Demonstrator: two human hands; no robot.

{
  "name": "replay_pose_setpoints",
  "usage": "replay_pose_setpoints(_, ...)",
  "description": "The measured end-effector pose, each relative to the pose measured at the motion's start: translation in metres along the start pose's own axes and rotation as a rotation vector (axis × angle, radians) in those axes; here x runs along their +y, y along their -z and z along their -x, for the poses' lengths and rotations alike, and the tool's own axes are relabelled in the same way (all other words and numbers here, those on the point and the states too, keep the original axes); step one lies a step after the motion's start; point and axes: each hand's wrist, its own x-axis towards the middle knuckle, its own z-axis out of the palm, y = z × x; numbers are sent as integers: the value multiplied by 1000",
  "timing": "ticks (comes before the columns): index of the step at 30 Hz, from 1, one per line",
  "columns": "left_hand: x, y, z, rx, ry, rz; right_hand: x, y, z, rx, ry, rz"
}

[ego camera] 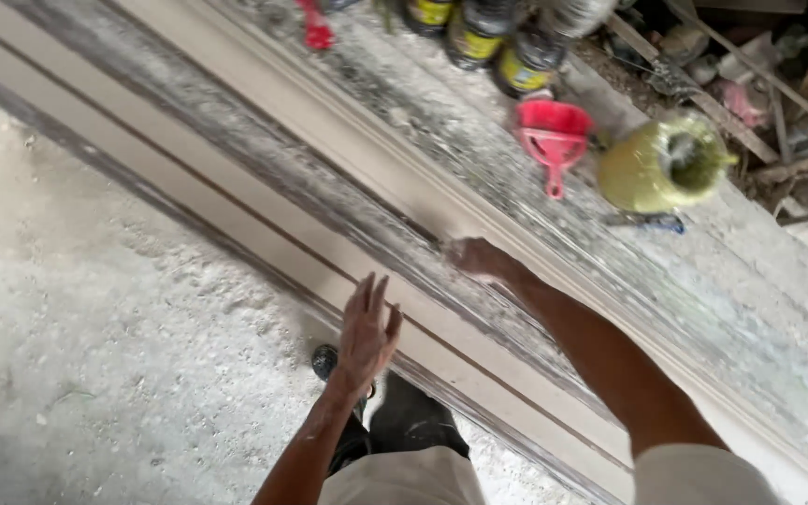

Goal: Sand a decorative molding piece and brush away the resulting dust using a hand brush.

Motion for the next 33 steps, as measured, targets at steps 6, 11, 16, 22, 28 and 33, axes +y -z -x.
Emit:
replay_pose_setpoints(6, -80, 83, -50, 74, 89, 29, -112, 44, -152, -72, -83, 31)
replay_pose_setpoints(11, -132, 138, -81, 110, 177, 65, -230, 77, -242, -101, -234, -136)
replay_pose_setpoints(16, -220, 204, -152, 263, 126, 20, -308, 98, -438, 168, 105, 44)
replay_pose_setpoints(22, -301, 316, -198, 217, 229, 18, -393, 125, -657, 170, 422, 703)
replay_pose_setpoints(28, -380, 384, -209, 318, 419, -12, -458, 150, -852, 112, 518, 615)
replay_pose_setpoints(33, -377, 408, -154, 460, 558, 4, -420, 162, -803, 327, 894, 1228)
